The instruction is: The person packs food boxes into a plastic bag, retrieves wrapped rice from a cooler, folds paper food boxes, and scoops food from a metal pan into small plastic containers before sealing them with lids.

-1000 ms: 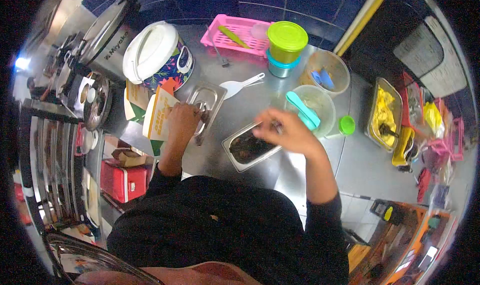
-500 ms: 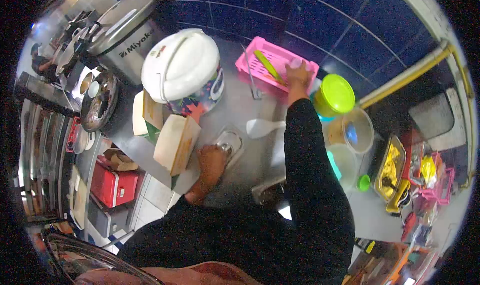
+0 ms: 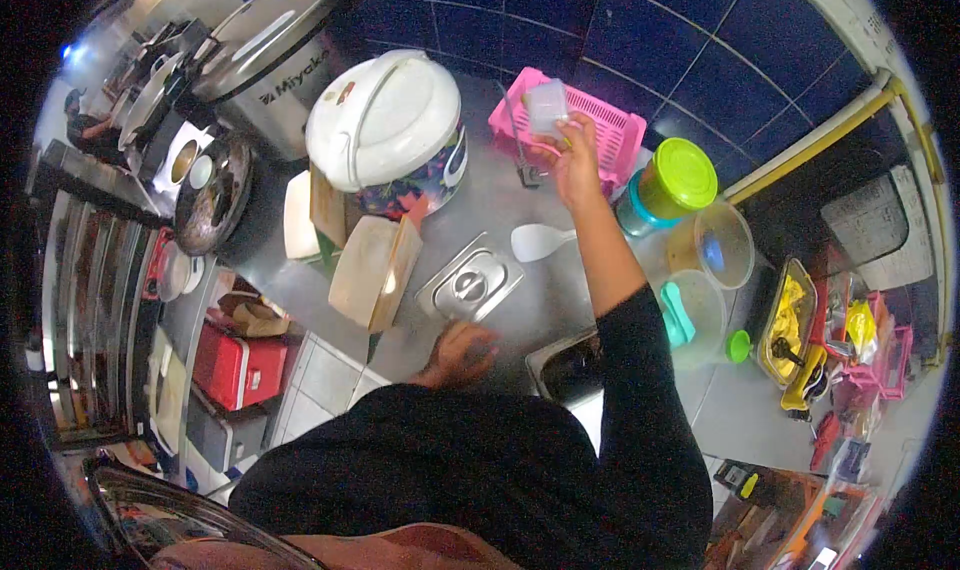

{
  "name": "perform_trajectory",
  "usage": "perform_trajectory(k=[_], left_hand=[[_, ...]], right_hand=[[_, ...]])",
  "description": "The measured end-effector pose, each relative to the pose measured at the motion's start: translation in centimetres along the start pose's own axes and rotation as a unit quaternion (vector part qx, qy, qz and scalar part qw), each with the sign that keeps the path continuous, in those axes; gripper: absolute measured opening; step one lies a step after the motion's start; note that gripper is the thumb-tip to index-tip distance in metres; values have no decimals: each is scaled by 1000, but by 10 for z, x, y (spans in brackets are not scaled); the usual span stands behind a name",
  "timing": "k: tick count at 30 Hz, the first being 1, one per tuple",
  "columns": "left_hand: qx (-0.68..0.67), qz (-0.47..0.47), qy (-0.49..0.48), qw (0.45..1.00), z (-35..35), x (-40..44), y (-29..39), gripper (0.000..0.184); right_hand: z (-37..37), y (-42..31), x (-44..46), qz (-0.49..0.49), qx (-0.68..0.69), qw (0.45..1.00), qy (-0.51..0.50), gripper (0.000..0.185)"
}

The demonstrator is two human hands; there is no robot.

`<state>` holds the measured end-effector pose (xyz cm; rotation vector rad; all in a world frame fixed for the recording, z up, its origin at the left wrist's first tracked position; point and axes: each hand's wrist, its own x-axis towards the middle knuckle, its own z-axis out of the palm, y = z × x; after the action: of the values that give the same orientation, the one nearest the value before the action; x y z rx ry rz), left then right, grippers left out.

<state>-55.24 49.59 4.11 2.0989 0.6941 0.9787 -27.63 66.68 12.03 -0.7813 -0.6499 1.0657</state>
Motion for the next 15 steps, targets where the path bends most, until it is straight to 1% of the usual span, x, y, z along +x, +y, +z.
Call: perform_trajectory(k=[1,3,4,5,6,7,10,11,14,15], left_hand=[[-51,-13,-15,998,1,6,1,32],[-156,11,-21,987,-9,31,6,54],[-337,-55,-12,940,-11,42,12,63],[-503,-121,0,856,-14,51,18,72],[-577,-98,7,811,-22,62,20,75],[-648,-75,14,758,-28,67,24,77],[-535,-137,23,834,-59,71,66,75],[-487,-124,10,865,-57,62,59,69],[-367,-126,-8,922,-56,41,73,60],[-362,-136,-14,922,-56,35,76,56]], right_hand=[[24,-12,-26,14,3,999,-35,37],[59,-32,-80,44,9,994,-103,36],[60,-30,-104,43,-37,991,-124,36],[60,-28,-128,43,-82,985,-145,37],[60,-29,-146,36,-127,977,-168,37],[62,-33,-165,61,-186,959,-204,39],[72,-30,-214,-50,-302,924,-229,41],[71,-29,-226,-44,-284,933,-216,43],[79,-21,-255,-4,-224,971,-88,44],[75,-16,-260,-49,-244,966,-75,49]])
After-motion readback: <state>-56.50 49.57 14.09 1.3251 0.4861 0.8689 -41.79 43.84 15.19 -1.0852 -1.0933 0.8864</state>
